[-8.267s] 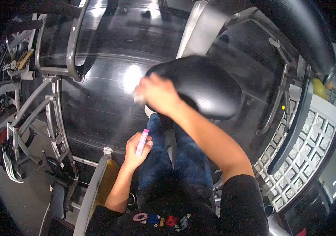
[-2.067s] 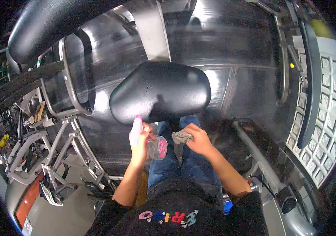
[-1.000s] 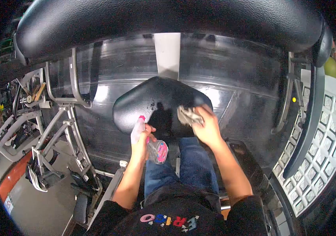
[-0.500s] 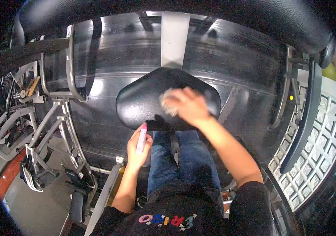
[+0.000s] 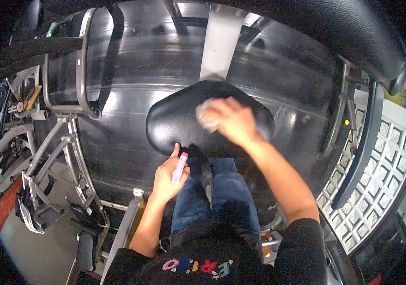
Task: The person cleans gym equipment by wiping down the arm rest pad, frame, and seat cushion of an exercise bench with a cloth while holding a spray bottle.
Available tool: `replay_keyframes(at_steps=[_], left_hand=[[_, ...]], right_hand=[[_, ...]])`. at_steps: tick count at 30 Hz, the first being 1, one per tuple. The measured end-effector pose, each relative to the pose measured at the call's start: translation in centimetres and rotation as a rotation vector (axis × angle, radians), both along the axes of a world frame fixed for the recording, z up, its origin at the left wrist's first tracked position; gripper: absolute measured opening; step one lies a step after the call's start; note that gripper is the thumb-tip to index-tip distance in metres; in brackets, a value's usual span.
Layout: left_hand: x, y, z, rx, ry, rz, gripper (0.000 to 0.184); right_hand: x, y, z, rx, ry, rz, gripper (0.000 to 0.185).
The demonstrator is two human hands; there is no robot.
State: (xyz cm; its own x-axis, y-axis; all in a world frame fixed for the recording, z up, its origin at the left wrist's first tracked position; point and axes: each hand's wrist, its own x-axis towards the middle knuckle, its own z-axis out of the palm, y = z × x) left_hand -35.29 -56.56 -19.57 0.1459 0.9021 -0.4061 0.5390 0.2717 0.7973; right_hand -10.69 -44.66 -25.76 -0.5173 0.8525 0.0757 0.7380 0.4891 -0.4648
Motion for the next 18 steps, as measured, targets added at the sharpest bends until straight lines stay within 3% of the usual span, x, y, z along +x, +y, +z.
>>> replay_keyframes(at_steps=[2,6,8,10,15,16,18], left_hand=[[-0.4,-0.2,-0.5,0.027,-0.001,-0.027,0.019],[-0.4,-0.3,-0.6,0.03,0.013,-0.037,0.02],[-0.3,0.0,-0.2,0.04,0.037,-0.029,0.02],[-0.1,0.4,0.6,-0.075,0.013,-0.012,0.012],[-0.5,0.2,0.0,-0.061,-0.019,-0.05,0.013],[-0.5,0.3,0.2,-0.068,-0.023,-0.047,0.013],[-0.5,0.3,0.2,-0.078,-0.024,-0.04,0.013]], right_hand=[[2.1,2.5,0.4,0.043,-0.043,-0.167,0.04],[-1.7,8.0,-1.2,-0.185,-0.226,-0.413,0.038],[-5.2,9.9,-1.0,-0.238,-0.244,-0.375,0.022],[-8.2,9.5,-0.4,-0.266,-0.181,-0.239,0.02],[-6.4,5.5,1.6,-0.272,0.081,-0.062,0.03],[-4.6,5.4,2.3,-0.319,0.058,-0.073,0.04],[-1.7,5.7,2.6,-0.298,-0.112,-0.174,0.04]])
